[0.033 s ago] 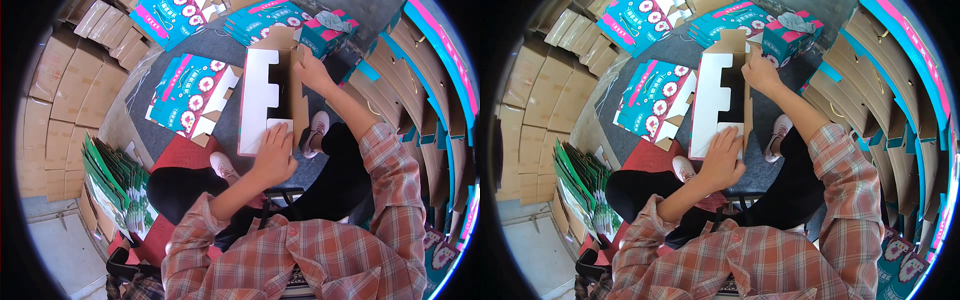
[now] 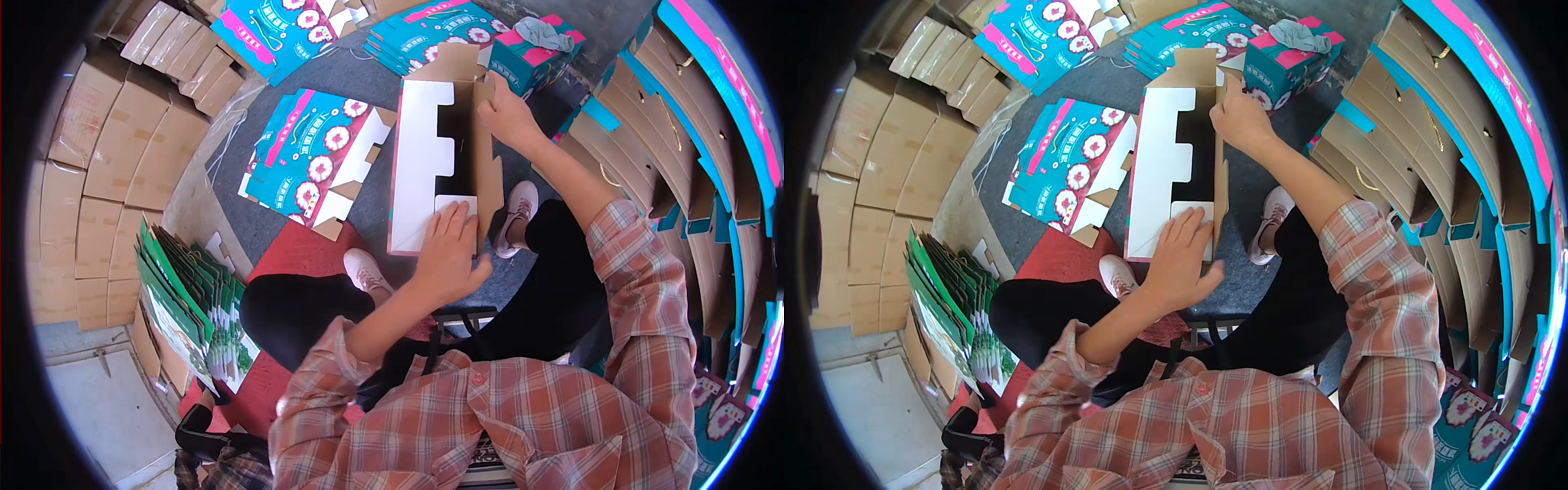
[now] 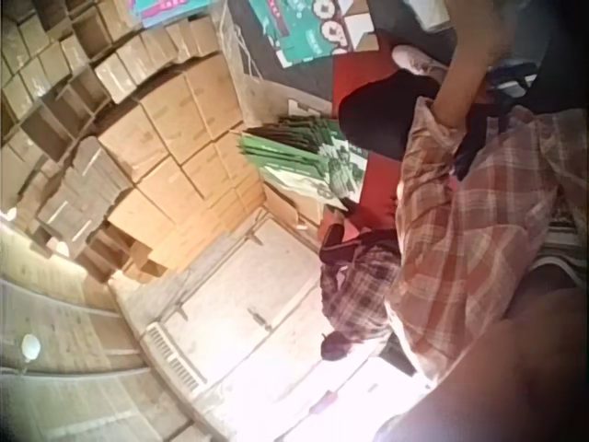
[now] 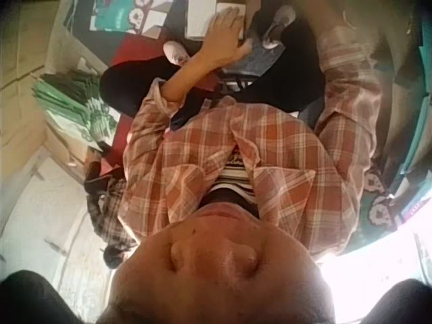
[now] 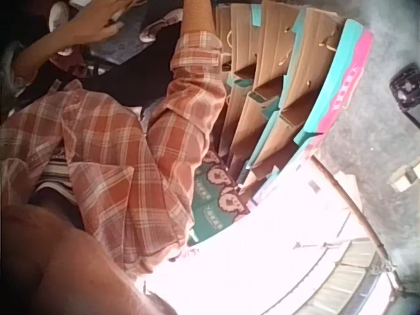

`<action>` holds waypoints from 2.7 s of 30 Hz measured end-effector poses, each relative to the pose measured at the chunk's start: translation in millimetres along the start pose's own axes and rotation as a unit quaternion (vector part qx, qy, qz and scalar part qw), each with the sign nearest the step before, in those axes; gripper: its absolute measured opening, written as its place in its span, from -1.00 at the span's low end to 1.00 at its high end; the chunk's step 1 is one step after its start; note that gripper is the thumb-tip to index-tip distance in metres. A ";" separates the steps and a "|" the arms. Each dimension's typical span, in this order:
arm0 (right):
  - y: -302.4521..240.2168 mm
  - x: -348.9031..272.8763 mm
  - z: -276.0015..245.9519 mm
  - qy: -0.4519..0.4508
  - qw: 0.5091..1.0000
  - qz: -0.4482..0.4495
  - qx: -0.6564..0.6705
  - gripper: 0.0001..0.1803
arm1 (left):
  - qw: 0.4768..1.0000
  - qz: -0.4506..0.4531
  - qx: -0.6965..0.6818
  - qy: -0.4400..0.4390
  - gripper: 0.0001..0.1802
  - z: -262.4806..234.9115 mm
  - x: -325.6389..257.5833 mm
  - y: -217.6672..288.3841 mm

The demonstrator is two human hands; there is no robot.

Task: Manually folding and assembling printed cardboard boxes into their final 3D shape.

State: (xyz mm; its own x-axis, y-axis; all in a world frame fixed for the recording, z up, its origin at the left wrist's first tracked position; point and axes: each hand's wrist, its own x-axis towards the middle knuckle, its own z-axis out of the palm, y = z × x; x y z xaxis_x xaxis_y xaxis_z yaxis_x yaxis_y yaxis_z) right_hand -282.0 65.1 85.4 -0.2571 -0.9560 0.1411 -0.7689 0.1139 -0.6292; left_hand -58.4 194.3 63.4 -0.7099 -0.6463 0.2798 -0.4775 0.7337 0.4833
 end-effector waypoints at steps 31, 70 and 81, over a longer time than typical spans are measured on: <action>-2.2 -24.3 0.4 -0.168 0.958 -0.219 -0.081 0.05 | 0.943 -0.218 0.065 0.242 -0.40 -15.1 -32.4 -59.8; 7.7 -3.1 -9.9 -0.186 0.982 -0.015 -0.008 -0.23 | 0.848 -0.442 -0.109 0.273 -0.21 -48.8 -62.0 -150.0; 52.3 -8.1 -3.4 -0.343 0.879 0.292 0.158 -0.21 | 0.489 -0.530 -0.679 0.135 -0.53 26.4 -119.1 -188.6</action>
State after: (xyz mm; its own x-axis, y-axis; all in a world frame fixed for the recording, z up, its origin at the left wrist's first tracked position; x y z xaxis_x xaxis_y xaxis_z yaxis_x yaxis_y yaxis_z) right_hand -322.1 79.8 54.0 -0.0576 -0.7099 -0.7020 -0.3931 0.6625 -0.6376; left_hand 102.5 138.4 -82.9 -0.2536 -0.6514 -0.7151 0.4120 -0.7416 0.5294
